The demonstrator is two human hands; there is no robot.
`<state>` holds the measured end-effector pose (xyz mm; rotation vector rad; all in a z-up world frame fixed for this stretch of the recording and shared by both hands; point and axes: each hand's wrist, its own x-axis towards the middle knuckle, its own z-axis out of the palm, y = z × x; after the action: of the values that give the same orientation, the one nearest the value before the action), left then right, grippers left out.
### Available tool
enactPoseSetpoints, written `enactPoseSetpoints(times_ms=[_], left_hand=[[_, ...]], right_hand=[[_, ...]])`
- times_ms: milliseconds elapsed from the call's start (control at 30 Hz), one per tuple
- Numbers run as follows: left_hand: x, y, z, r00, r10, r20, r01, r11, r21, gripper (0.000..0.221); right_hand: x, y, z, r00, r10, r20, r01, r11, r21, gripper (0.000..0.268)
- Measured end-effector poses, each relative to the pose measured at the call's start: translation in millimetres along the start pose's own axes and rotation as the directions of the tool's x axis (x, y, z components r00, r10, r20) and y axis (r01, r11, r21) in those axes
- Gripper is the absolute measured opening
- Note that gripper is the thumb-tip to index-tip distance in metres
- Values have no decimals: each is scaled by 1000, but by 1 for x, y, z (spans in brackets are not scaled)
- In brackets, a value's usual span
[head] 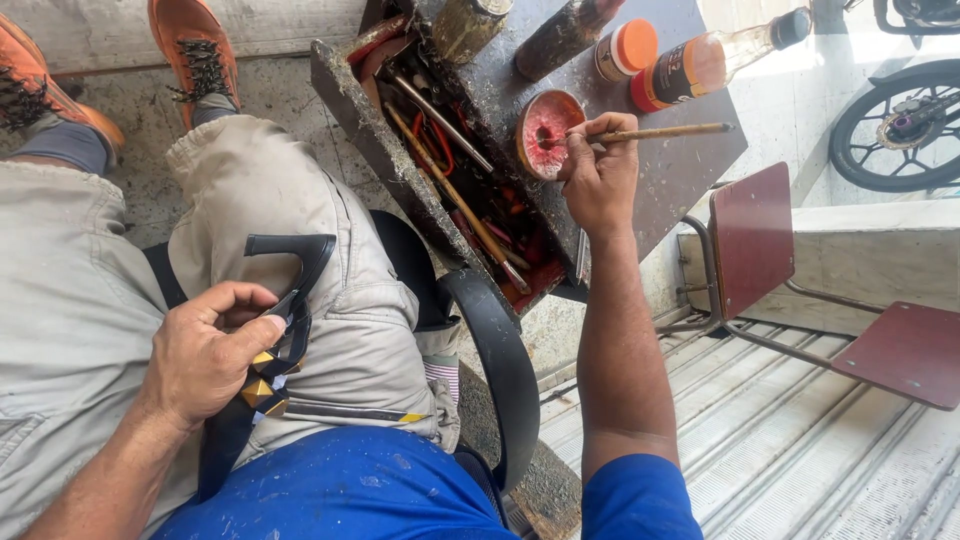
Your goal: Applying a liquid treatment to the edges of a black high-heeled shoe using a small brush at a repair bench.
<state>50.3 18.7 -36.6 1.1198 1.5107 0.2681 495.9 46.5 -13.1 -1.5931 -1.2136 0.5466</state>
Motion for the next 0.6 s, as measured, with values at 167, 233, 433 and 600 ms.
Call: enactPoseSetpoints(times_ms=[167, 233, 433, 600], left_hand=[[-5, 5, 1, 1000, 2, -3, -2, 1000, -23, 23], [-3, 6, 1, 1000, 15, -11, -15, 999, -37, 23], [-2, 2, 0, 1000, 31, -3, -32, 999, -23, 22], [-1, 3, 0, 1000, -21, 3, 21, 1000, 11, 24]], right_hand=[[6, -7, 4, 995, 6, -95, -38, 941, -336, 21], [10, -1, 6, 994, -14, -107, -15, 962, -271, 21], [6, 10, 11, 943, 198, -268, -143, 967, 212, 22], [2, 18, 3, 876, 299, -377, -31, 818, 575, 22]])
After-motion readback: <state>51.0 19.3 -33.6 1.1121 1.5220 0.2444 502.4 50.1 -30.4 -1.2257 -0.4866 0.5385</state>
